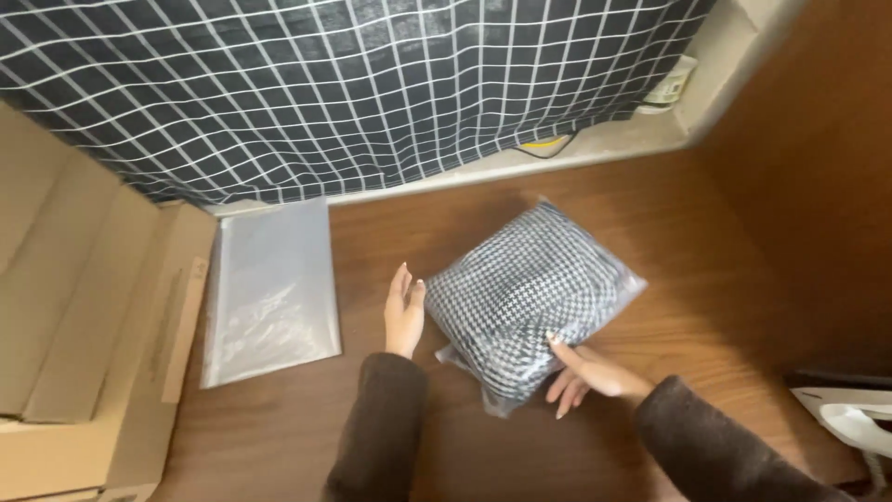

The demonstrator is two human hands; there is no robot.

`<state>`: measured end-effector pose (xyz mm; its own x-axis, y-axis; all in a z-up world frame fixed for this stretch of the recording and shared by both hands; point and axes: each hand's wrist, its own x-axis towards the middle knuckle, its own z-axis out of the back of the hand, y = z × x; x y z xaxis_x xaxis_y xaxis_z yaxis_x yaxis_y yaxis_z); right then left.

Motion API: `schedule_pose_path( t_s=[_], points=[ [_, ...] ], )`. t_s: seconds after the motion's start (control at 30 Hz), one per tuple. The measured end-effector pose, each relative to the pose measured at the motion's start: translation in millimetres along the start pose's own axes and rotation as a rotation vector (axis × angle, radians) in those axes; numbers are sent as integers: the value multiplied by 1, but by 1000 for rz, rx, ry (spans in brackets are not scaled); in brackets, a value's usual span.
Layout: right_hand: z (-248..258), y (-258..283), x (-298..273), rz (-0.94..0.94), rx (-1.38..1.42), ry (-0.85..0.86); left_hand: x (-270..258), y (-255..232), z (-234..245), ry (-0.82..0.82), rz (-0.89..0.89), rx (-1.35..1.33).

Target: Unboxing a checkered jacket from a plastic sleeve, unfolding and smoothing it on a table, and then hanging it on a clothes rack.

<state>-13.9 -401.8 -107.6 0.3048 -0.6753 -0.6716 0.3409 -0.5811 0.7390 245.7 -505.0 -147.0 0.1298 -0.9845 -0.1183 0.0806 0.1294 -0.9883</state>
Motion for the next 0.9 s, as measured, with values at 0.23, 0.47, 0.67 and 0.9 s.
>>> schedule_pose_path(
  t_s=[0.23,0.47,0.67,0.9],
  points=[
    [-52,10,40,162,33,134,-56,-11,36,6,18,204],
    [-32,7,39,342,-189,-23,-76,2,51,185,18,452],
    [37,-49,14,698,-557,-959,-72,13,48,265,-47,640],
    [58,-75,16,617,-707,-939,-57,31,39,275,-161,695]
  ],
)
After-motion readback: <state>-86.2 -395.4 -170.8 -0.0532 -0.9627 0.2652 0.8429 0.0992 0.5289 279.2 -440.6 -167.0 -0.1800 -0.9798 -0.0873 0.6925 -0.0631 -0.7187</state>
